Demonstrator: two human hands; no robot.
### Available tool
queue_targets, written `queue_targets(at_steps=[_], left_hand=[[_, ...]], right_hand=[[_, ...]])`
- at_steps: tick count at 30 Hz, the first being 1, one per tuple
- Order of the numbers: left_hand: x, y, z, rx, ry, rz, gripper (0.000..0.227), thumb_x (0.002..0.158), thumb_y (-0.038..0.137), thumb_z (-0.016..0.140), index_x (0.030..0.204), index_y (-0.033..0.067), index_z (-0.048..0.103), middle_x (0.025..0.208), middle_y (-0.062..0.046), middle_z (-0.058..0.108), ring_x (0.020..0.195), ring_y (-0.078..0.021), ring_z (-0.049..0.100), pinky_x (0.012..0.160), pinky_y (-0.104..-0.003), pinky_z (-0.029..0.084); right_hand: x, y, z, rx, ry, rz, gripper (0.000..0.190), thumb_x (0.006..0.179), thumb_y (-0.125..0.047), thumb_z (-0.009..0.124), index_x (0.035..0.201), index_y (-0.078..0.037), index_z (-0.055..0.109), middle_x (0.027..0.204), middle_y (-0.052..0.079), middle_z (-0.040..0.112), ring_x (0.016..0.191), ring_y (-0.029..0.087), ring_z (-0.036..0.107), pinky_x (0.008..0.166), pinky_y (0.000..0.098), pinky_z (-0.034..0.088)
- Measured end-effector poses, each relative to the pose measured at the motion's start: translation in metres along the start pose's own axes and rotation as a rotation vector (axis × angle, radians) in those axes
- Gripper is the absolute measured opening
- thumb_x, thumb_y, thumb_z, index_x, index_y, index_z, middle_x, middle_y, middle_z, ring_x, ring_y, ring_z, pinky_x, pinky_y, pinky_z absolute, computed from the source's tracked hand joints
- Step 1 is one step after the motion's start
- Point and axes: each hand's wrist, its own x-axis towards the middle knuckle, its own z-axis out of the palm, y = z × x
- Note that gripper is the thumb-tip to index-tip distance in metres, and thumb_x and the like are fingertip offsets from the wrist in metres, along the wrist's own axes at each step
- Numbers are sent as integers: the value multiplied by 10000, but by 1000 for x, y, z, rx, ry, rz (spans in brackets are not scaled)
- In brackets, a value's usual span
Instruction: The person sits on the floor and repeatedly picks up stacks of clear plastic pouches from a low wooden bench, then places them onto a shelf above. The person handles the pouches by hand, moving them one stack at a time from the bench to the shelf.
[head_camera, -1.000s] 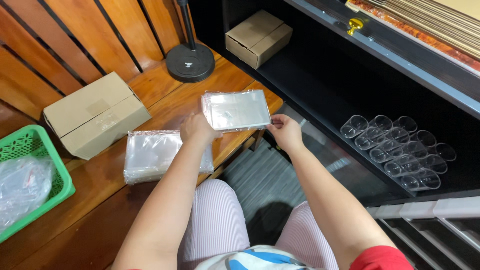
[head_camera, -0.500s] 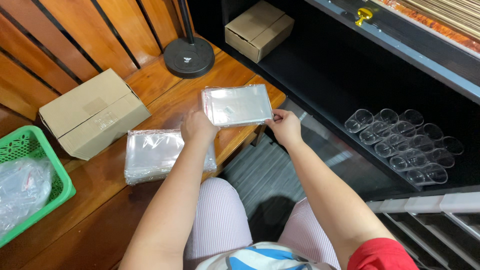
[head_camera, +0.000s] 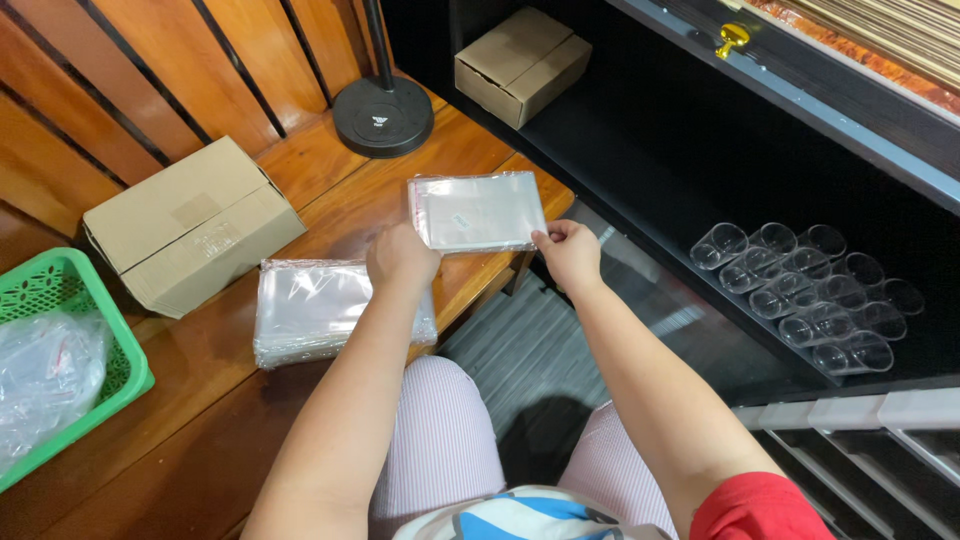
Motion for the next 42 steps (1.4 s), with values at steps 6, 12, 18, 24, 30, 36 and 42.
queue_targets(at_steps=[6, 12, 18, 24, 30, 36, 42], left_hand=[[-3, 7, -9, -23, 40, 7, 473, 787, 209, 707, 1214, 7, 712, 1190, -214, 701, 1220, -402, 646, 1083, -480, 484], [-9, 16, -21, -80, -14, -65, 547, 772, 266, 696, 1280, 71, 650, 1290, -183, 679, 1310, -368, 602, 1125, -470, 457], [-2, 10, -21, -146, -48, -112, 697, 761, 381, 759, 1409, 220, 562, 1362, -92, 665, 1338, -325, 591, 1135, -464, 456], [31, -20, 21, -39, 36, 70, 431, 826, 439, 761, 1246, 359, 705, 1401, -137, 652, 1417, -348, 530, 1126, -493, 424], [33, -20, 23, 24, 19, 145, 460, 836, 314, 737, 1296, 330, 719, 1332, -160, 654, 1389, -351, 552, 1090, -490, 433], [53, -30, 39, -91, 87, 161, 433, 847, 394, 777, 1262, 273, 753, 1286, -128, 670, 1287, -340, 624, 1066, -480, 492], [76, -47, 58, -189, 235, 305, 384, 805, 234, 811, 1187, 226, 772, 1051, -45, 652, 1051, -277, 692, 959, -429, 533]], right_hand=[[-4, -10, 1, 148, 48, 39, 275, 846, -281, 814, 1072, -124, 795, 906, 8, 760, 937, 174, 747, 829, 335, 583], [-20, -26, -6, 615, -64, 102, 300, 932, -29, 702, 1194, 83, 608, 967, 158, 710, 804, 144, 688, 729, 272, 653], [-8, -8, 5, 664, -85, 64, 381, 923, 3, 700, 1249, 72, 515, 996, 170, 707, 826, 149, 685, 713, 244, 637], [7, 17, 0, 232, -117, -59, 304, 891, -138, 787, 1192, -171, 761, 1067, 52, 772, 911, 97, 746, 785, 252, 625], [6, 7, -21, 160, -212, -143, 418, 853, -162, 837, 1264, -188, 770, 1178, 87, 770, 1058, 166, 727, 952, 320, 569], [0, 0, -19, 465, -207, 2, 263, 976, -82, 723, 1229, -16, 752, 1081, 210, 757, 897, 183, 725, 795, 292, 646], [8, 16, -1, 418, -146, -31, 246, 922, -60, 750, 1165, -69, 788, 981, 134, 778, 779, 117, 712, 699, 245, 643]])
